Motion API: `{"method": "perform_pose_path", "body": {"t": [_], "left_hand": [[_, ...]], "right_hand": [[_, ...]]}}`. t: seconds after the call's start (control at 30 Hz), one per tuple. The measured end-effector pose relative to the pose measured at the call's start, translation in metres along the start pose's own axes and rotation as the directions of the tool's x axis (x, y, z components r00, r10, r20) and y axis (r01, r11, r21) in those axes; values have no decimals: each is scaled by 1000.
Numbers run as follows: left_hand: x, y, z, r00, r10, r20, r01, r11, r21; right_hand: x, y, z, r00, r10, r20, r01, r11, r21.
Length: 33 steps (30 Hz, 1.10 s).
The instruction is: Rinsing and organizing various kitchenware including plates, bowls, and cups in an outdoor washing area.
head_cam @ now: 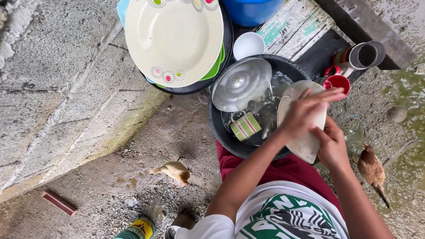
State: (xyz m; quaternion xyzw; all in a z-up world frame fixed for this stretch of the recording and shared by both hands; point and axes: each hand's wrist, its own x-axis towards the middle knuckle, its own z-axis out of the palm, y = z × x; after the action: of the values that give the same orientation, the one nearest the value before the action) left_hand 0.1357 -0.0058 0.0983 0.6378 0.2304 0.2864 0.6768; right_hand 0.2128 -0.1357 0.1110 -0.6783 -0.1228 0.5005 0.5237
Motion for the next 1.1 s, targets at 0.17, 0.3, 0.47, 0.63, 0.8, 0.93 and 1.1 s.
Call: {"method": "perform_pose_path", "body": {"t": [0.17, 0.3, 0.47, 0.63, 0.8, 0.93, 1.1], "left_hand": [[19, -28, 5, 997, -5, 83, -50, 763, 645], [42, -41, -44, 969, -237, 73, 197, 914, 355], [33, -129, -70, 913, -365, 182, 349, 930, 116], [2, -166, -62, 538, -519, -664, 586, 797, -149], [-4, -167, -57, 550, -817, -174, 305, 391, -869], [-3, -43, -33, 927, -193, -322, 123, 966, -226], [13, -39, -7, 999, 1, -47, 20, 893, 449]], "right_hand": [[1, -25, 15, 994, 29, 103, -15, 992, -128], [-14, -42, 23, 985, 84, 153, -76, 996, -56], [-19, -36, -2, 985, 69, 159, -92, 986, 141], [-26, -53, -19, 994, 105, 17, -106, 994, 26], [-17, -44, -5, 993, 118, -10, -118, 992, 55], [-4, -19, -13, 998, 64, -17, -61, 984, 165], [-9, -27, -4, 995, 50, 84, -65, 980, 190]]}}
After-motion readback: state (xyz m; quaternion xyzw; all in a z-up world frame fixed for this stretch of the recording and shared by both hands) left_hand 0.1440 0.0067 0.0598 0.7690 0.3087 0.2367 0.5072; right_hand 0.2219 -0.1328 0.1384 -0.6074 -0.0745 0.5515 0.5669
